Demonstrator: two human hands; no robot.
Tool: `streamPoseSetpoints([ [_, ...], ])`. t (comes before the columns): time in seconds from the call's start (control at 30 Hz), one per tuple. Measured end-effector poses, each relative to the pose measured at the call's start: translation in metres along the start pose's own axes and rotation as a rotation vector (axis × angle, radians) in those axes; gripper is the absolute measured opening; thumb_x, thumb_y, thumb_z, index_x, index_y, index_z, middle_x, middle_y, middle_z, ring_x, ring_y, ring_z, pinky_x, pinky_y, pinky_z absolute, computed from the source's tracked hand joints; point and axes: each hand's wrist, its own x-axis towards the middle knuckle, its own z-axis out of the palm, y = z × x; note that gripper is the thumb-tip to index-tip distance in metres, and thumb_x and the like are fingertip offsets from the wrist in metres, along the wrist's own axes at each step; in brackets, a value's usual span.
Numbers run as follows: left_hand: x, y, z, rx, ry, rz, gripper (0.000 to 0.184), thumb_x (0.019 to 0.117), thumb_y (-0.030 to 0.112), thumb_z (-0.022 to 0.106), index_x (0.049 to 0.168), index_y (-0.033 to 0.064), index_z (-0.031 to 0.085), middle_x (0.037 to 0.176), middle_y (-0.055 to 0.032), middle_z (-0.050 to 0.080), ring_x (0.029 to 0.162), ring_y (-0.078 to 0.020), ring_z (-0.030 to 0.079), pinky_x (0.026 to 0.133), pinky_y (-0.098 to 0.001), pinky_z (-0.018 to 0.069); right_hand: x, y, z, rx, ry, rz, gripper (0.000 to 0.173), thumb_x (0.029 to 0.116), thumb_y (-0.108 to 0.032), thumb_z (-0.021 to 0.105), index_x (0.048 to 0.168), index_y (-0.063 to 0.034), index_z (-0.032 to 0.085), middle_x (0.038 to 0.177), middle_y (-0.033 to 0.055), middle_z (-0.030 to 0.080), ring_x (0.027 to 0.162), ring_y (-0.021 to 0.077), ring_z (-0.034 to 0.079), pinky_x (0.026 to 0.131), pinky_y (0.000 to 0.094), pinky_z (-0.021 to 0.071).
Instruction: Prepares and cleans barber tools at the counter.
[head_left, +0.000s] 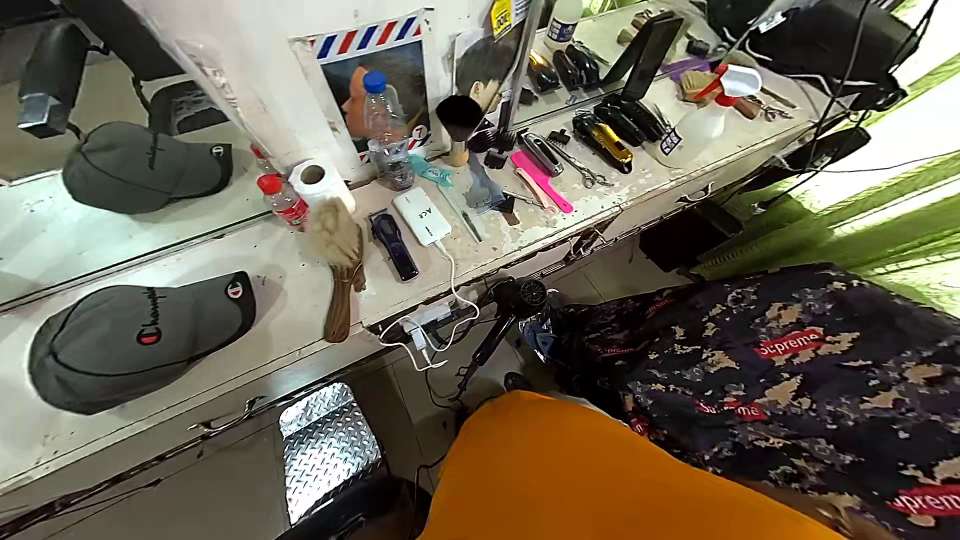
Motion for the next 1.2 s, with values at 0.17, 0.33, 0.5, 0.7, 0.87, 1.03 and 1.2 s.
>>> streamPoseSetpoints([
  [0.17, 0.128, -0.068, 0.019, -0.349, 0.334, 0.077, 0.034, 0.1074, 0.022, 0.054, 0.132, 0.0013, 0.063, 0.124, -0.0152, 0.069, 0.113, -0.0224, 0.066, 0.102, -0.0439, 0.0512, 0.151, 0.016, -0.059, 0.146, 0.083, -0.248, 0.048, 0.104, -0.032, 0.061, 0.142, -0.0033, 0.055, 0.132, 0.0194, 0.064, 0.117, 0.0305, 0.065, 0.103, 0.05, 0.0513],
  [0.33, 0.13, -0.018, 0.039, -0.716, 0.247, 0.174, 0.034, 0.1102, 0.015, 0.038, 0.132, -0.0022, 0.058, 0.11, -0.0067, 0.07, 0.095, -0.0043, 0.065, 0.088, -0.0255, 0.055, 0.245, -0.013, -0.07, -0.037, -0.082, -0.434, 0.027, 0.0988, -0.033, 0.065, 0.103, -0.0093, 0.076, 0.091, 0.0052, 0.071, 0.083, 0.0143, 0.065, 0.08, 0.042, 0.0532],
  [0.5, 0.144, -0.038, 0.031, -0.581, 0.198, 0.162, 0.024, 0.1049, 0.014, 0.049, 0.119, 0.0029, 0.065, 0.096, -0.0013, 0.069, 0.082, -0.0057, 0.063, 0.076, -0.0273, 0.0546, 0.278, -0.027, -0.099, 0.003, -0.064, -0.445, 0.029, 0.1038, -0.029, 0.061, 0.1, -0.0014, 0.07, 0.085, 0.0077, 0.067, 0.076, 0.0155, 0.063, 0.076, 0.0391, 0.0533],
  [0.7, 0.124, 0.006, 0.049, -0.704, 0.426, 0.125, 0.033, 0.1107, 0.025, 0.044, 0.121, 0.0012, 0.064, 0.1, -0.0031, 0.069, 0.085, -0.0051, 0.064, 0.081, -0.027, 0.0546, 0.285, -0.05, -0.104, -0.021, -0.048, -0.393, 0.024, 0.1065, -0.02, 0.057, 0.103, 0.0019, 0.066, 0.088, 0.0092, 0.068, 0.075, 0.0151, 0.065, 0.075, 0.034, 0.0552],
  [0.87, 0.133, 0.024, 0.041, -0.466, 0.391, 0.159, 0.027, 0.106, 0.023, 0.055, 0.115, 0.0007, 0.067, 0.104, -0.0081, 0.067, 0.092, -0.0113, 0.062, 0.088, -0.0349, 0.0518, 0.276, -0.073, -0.099, -0.239, -0.128, -0.641, 0.045, 0.1034, -0.03, 0.061, 0.139, -0.0027, 0.061, 0.136, 0.0194, 0.063, 0.123, 0.0312, 0.063, 0.109, 0.0464, 0.048],
  [1.03, 0.136, 0.021, 0.035, -0.172, 0.449, 0.118, 0.042, 0.1091, 0.034, 0.048, 0.117, -0.0022, 0.068, 0.112, -0.0195, 0.068, 0.104, -0.0273, 0.065, 0.097, -0.0498, 0.0495, 0.269, -0.12, -0.088, -0.45, -0.328, -0.668, 0.022, 0.1039, -0.014, 0.056, 0.112, 0.0001, 0.072, 0.107, 0.0184, 0.071, 0.101, 0.0295, 0.068, 0.096, 0.0514, 0.0509],
  [1.2, 0.144, 0.005, 0.047, -0.346, 0.533, 0.127, 0.04, 0.1076, 0.035, 0.051, 0.115, 0.0006, 0.068, 0.109, -0.0151, 0.068, 0.098, -0.0213, 0.065, 0.092, -0.0454, 0.0517, 0.279, -0.122, -0.095, -0.528, -0.205, -0.688, 0.03, 0.1063, -0.024, 0.057, 0.117, 0.0015, 0.068, 0.11, 0.0215, 0.07, 0.103, 0.0342, 0.068, 0.097, 0.0544, 0.0517],
])
